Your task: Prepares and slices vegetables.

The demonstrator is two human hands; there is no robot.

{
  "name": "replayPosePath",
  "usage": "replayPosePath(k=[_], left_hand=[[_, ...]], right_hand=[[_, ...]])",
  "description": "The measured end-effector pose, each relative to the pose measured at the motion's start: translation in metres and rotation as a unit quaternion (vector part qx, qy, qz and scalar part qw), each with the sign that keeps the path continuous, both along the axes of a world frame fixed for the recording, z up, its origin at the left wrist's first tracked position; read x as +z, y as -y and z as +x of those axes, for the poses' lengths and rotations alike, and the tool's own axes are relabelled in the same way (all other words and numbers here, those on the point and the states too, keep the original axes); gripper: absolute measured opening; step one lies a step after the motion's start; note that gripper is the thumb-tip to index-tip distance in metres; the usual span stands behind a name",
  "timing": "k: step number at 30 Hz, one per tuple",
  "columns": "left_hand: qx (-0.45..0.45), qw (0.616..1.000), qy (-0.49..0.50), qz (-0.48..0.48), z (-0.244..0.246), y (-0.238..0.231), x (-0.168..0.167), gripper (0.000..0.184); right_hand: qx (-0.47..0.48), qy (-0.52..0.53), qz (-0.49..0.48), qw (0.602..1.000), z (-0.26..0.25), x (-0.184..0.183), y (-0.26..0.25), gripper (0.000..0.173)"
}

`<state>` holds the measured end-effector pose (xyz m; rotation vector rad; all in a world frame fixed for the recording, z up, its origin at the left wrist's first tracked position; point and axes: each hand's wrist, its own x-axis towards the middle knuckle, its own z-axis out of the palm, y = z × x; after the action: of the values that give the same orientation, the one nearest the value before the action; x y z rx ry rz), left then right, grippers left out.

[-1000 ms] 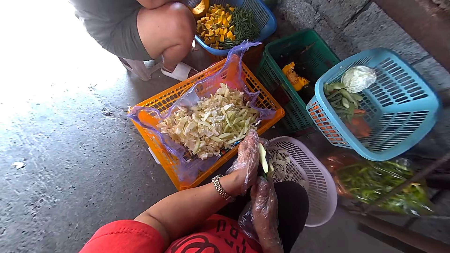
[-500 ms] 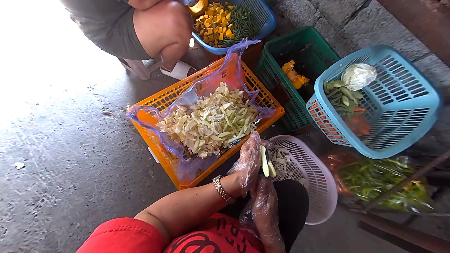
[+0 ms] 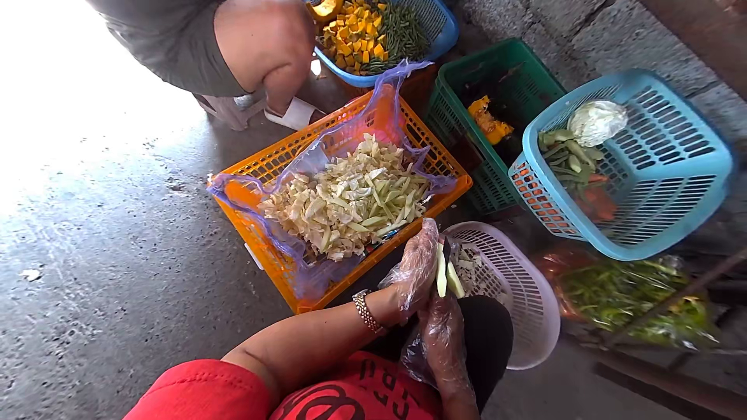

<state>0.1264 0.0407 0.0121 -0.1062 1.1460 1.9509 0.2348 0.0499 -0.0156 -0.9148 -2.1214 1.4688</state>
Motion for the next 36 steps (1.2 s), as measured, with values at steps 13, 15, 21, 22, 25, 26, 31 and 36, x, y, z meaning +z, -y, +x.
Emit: replayPosePath(k=[13, 15, 21, 22, 25, 26, 31, 36], left_hand=[[0.014, 1.000, -0.004, -0.015, 0.000, -0.002, -0.005, 0.052], [0.015, 1.000, 0.011, -0.021, -0.001, -0.001, -0.001, 0.053], [-0.002, 1.000, 0.019, 0.014, -0.001, 0.002, 0.000, 0.054], [-0.005, 1.000, 0.023, 0.013, 0.000, 0.001, 0.001, 0.055], [-0.018, 0.999, 0.032, 0.022, -0.001, 0.002, -0.003, 0.055], [-0.023, 0.999, 0.030, 0.027, -0.001, 0.002, -0.005, 0.056], [-0.048, 0.997, -0.037, 0.050, -0.002, 0.002, -0.014, 0.060], [-0.226, 0.938, -0.248, 0.085, -0.027, 0.019, -0.013, 0.063]], right_hand=[[-0.002, 0.025, 0.037, 0.999, -0.004, -0.002, 0.003, 0.047], [0.004, 0.033, 0.021, 0.999, -0.002, -0.004, 0.004, 0.045], [0.011, 0.044, 0.046, 0.998, -0.003, -0.005, 0.002, 0.042], [0.011, 0.049, 0.054, 0.997, -0.004, -0.002, 0.000, 0.040], [0.011, 0.049, 0.067, 0.997, -0.005, -0.004, 0.001, 0.040], [0.010, 0.044, 0.068, 0.997, -0.005, -0.006, 0.001, 0.040], [0.013, 0.036, 0.034, 0.999, -0.004, -0.008, -0.004, 0.044], [-0.029, 0.077, 0.213, 0.974, -0.002, -0.002, -0.027, 0.047]])
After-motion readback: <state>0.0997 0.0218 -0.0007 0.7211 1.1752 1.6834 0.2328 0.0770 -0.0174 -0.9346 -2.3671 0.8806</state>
